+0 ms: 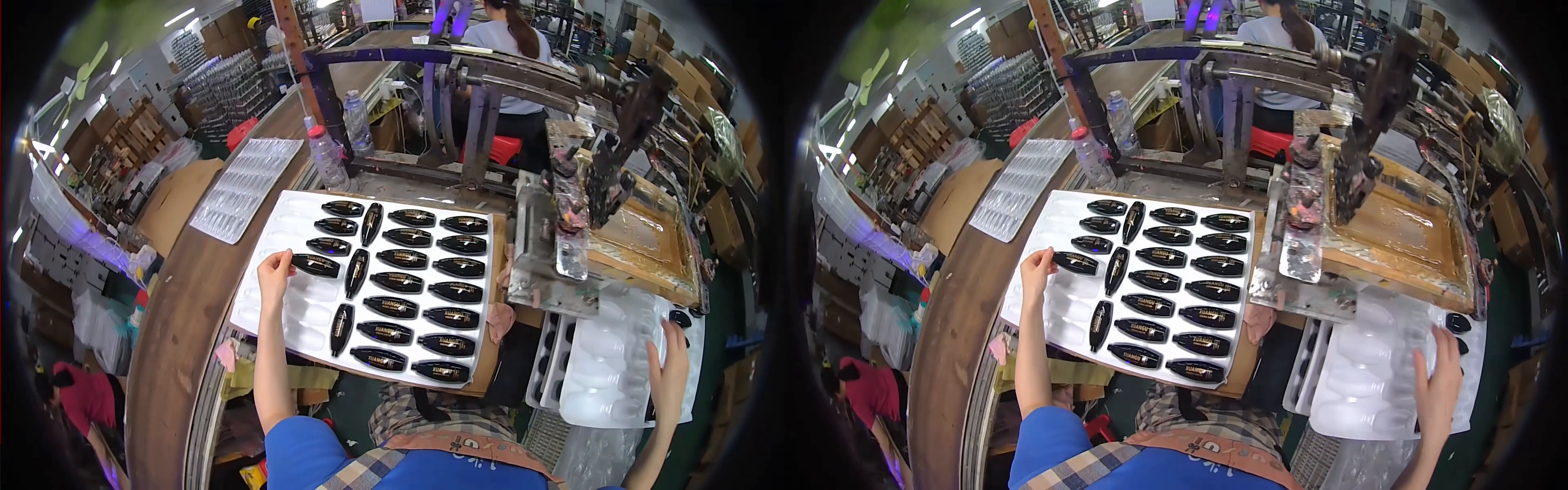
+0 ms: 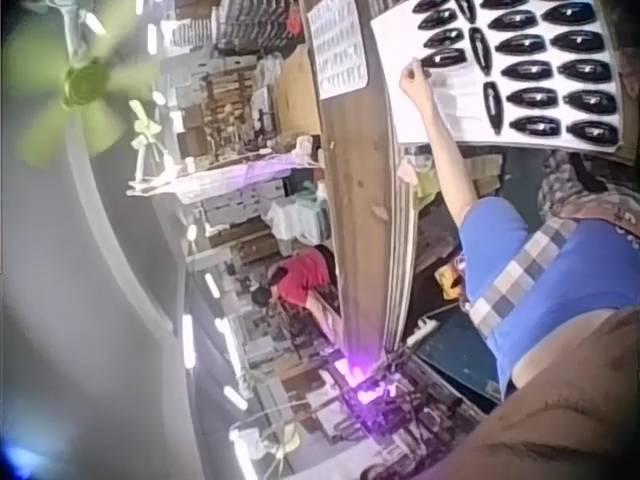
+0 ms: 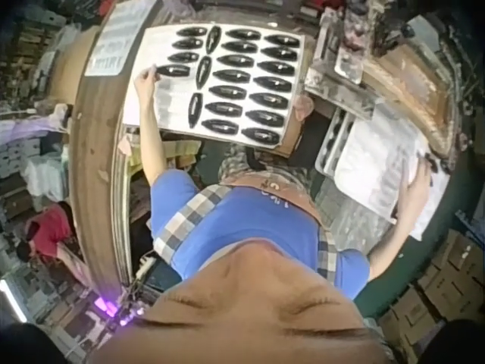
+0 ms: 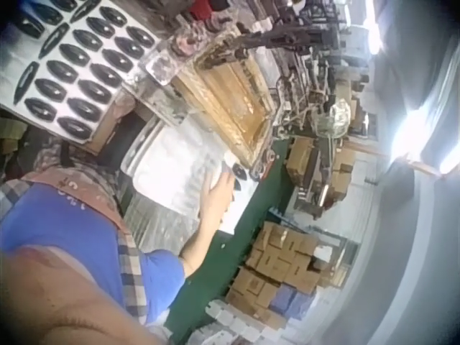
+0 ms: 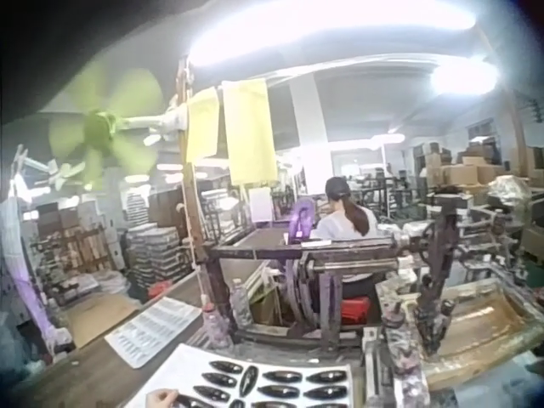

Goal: Placing small objects into a screen printing machine, operating the manual press, and removing the finished objects.

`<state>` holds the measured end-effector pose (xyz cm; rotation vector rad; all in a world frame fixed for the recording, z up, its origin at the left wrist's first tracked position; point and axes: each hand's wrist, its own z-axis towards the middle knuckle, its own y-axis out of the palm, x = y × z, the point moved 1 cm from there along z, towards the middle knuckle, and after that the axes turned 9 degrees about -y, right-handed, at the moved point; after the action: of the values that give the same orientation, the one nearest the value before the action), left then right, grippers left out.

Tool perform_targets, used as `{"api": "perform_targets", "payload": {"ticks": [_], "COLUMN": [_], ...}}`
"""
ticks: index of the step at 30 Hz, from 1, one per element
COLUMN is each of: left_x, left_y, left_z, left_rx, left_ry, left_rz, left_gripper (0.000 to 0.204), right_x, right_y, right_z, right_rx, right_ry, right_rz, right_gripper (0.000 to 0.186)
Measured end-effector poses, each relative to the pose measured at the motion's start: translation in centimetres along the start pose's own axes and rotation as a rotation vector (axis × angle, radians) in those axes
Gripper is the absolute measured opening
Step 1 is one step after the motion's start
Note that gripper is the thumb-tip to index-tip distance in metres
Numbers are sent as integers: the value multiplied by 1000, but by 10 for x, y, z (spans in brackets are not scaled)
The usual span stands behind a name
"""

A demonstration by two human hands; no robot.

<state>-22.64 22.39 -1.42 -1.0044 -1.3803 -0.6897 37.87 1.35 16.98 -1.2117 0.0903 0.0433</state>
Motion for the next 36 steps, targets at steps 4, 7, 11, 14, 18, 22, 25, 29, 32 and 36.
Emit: {"api": "perform_targets", "payload": {"ticks": [4, 7, 11, 14, 18, 22, 25, 29, 32, 36], "left_x": [-27, -42, -46, -29, 50, 110, 124, 154, 168, 171], "left_y": [7, 4, 6, 21, 94, 202, 263, 270, 266, 254], "left_z": [24, 40, 44, 28, -21, -85, -103, -116, -116, -107], "left_rx": [24, 37, 26, 181, 62, -512, -505, -626, -693, -753], "left_ry": [-17, -28, -35, 229, 392, 600, 914, 691, 517, 268], "left_rz": [20, 155, 326, 595, 572, 261, 326, 71, -99, -308], "left_gripper": [25, 26, 24, 20, 28, 29, 30, 28, 27, 25], "right_x": [62, 79, 93, 98, 72, 80, 41, 15, -14, -66], "right_y": [-1, 7, 17, 14, 0, 25, 39, 79, 88, 92], "right_z": [-73, -92, -106, -113, -70, -20, 29, 76, 103, 120], "right_rx": [-280, -325, -164, -9, 250, 250, 194, 29, -201, -318], "right_ry": [329, 373, 338, 342, 490, 137, -41, -53, -59, -148], "right_rz": [-233, -204, -16, 43, 454, 489, 594, 821, 863, 605], "right_gripper": [32, 33, 38, 47, 41, 31, 38, 57, 59, 63]}}
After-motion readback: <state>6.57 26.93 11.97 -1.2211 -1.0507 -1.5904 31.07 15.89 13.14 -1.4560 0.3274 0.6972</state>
